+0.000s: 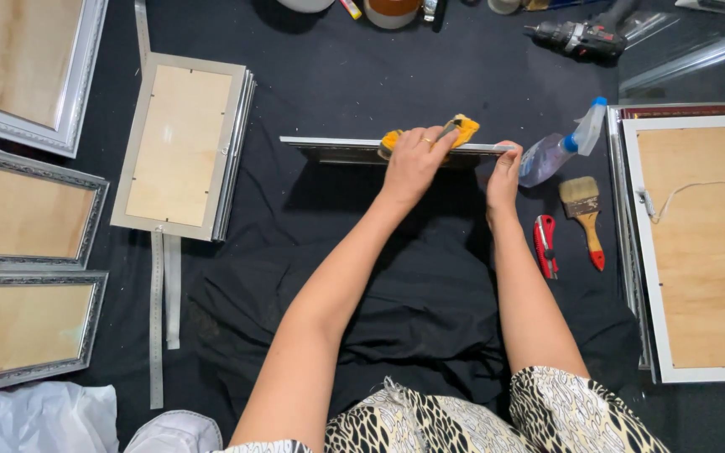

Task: The person wipes the back of a picture frame with a yellow cloth, sprays it with a cleaning solution, and continues wiping the surface and edges. The person then flips the frame to clean the front side and edges.

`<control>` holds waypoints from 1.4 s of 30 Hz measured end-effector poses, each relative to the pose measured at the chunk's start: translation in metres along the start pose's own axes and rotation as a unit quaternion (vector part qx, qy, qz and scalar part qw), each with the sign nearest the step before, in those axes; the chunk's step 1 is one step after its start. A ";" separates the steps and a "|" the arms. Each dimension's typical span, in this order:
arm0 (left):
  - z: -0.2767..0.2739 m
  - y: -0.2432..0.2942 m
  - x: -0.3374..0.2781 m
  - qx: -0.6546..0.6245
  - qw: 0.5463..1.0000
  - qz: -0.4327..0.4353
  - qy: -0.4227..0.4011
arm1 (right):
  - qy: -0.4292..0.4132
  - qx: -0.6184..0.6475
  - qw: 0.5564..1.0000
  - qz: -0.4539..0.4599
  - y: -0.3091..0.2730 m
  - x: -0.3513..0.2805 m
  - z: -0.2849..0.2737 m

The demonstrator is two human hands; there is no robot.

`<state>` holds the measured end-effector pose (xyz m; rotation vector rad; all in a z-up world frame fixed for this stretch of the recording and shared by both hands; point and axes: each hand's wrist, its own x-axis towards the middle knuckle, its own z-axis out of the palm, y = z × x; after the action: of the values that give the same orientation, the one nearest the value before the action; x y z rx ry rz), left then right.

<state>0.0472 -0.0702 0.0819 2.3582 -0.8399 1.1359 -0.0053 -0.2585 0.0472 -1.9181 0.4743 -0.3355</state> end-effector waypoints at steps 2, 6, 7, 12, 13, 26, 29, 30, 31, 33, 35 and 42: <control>0.018 0.027 0.011 -0.011 1.000 0.000 0.004 | 0.003 0.001 1.000 0.003 0.007 0.005 0.004; 0.057 0.108 0.028 0.002 0.996 -0.089 0.016 | 0.004 -0.005 1.000 0.018 0.009 0.008 0.006; 0.053 0.113 0.033 0.000 0.996 -0.090 0.016 | 0.005 -0.006 1.000 0.018 0.009 0.008 0.005; 0.024 0.059 0.025 0.017 1.000 0.013 0.007 | 0.000 -0.028 0.998 0.052 0.011 0.009 0.003; 0.014 0.042 0.020 0.018 1.000 0.014 0.007 | -0.001 -0.026 0.998 0.051 0.015 0.010 0.002; -0.115 -0.152 -0.048 0.064 0.996 -0.021 -0.054 | 0.009 0.011 1.000 0.019 0.030 0.012 0.000; -0.100 -0.135 -0.046 0.068 0.996 -0.046 -0.034 | 0.012 0.013 0.999 0.029 0.033 0.012 0.002; -0.092 -0.125 -0.043 0.062 0.996 -0.053 -0.025 | 0.016 0.017 0.999 0.036 0.033 0.011 0.002; -0.084 -0.109 -0.037 0.061 0.996 -0.053 -0.025 | 0.017 0.016 0.999 0.036 0.033 0.010 0.002; -0.067 -0.074 -0.025 0.022 0.997 -0.069 -0.016 | 0.015 0.012 0.999 0.041 0.033 0.009 0.002; -0.044 -0.039 -0.014 0.020 0.997 -0.073 -0.008 | 0.013 0.030 0.999 0.041 0.028 0.004 0.002; 0.026 0.064 0.022 -0.018 0.997 -0.078 0.007 | 0.005 0.030 0.999 0.034 0.032 0.011 0.006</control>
<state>0.0305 -0.1405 0.0893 2.3377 -0.6519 1.0635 0.0015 -0.2700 0.0154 -1.8383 0.5284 -0.3113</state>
